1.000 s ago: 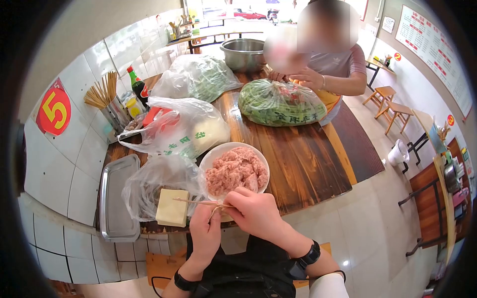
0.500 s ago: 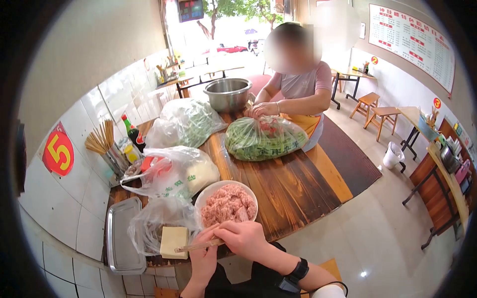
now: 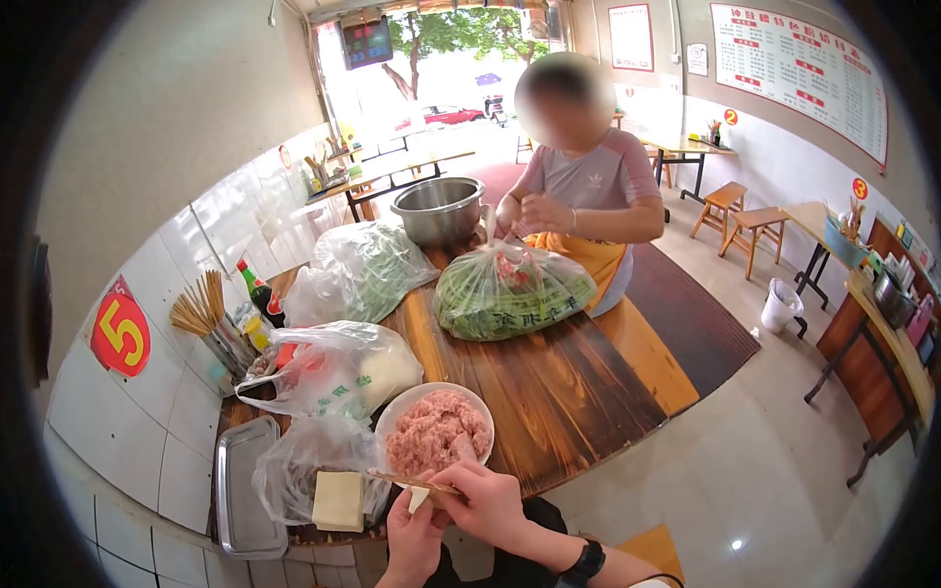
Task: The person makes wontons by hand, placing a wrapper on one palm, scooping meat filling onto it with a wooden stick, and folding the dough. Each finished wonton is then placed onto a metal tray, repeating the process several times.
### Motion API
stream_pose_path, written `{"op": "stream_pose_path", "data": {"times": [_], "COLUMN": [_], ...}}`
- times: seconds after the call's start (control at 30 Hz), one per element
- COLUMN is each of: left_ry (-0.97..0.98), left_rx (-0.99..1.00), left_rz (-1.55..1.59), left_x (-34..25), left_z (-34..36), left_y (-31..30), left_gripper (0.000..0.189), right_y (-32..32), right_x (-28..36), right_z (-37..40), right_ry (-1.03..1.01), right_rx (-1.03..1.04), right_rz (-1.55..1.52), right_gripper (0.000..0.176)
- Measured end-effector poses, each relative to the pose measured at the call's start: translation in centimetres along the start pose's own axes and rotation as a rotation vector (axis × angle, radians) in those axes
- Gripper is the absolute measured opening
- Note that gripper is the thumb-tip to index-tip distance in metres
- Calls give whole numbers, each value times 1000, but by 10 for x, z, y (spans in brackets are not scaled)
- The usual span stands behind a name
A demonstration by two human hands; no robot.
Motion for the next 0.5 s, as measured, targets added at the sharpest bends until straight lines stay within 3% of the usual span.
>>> {"op": "stream_pose_path", "data": {"times": [0.1, 0.17, 0.27, 0.5], "left_ry": [-22, -25, -31, -62], "left_rx": [-27, -37, -41, -99], "left_rz": [-51, -73, -113, -161], "left_x": [0, -1, -1, -8], "left_z": [-6, -10, -21, -40], "left_y": [5, 9, 15, 23], "left_gripper": [45, 45, 45, 45], "right_y": [-9, -13, -22, -22], "right_x": [1, -3, -7, -23], "right_z": [-5, -5, -13, -27], "right_ry": [-17, -170, -219, -197], "right_rx": [-12, -48, -59, -5], "right_rz": [96, 156, 168, 128], "right_gripper": [21, 18, 21, 24]}}
Point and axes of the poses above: each hand's wrist, its own z-axis away from the middle knuckle, its own y-axis out of the palm, x = y × z, the point moved 6 cm from there along -z, towards the middle knuckle, and after that the axes turned 1 degree about -z, right-handed, at the moved point
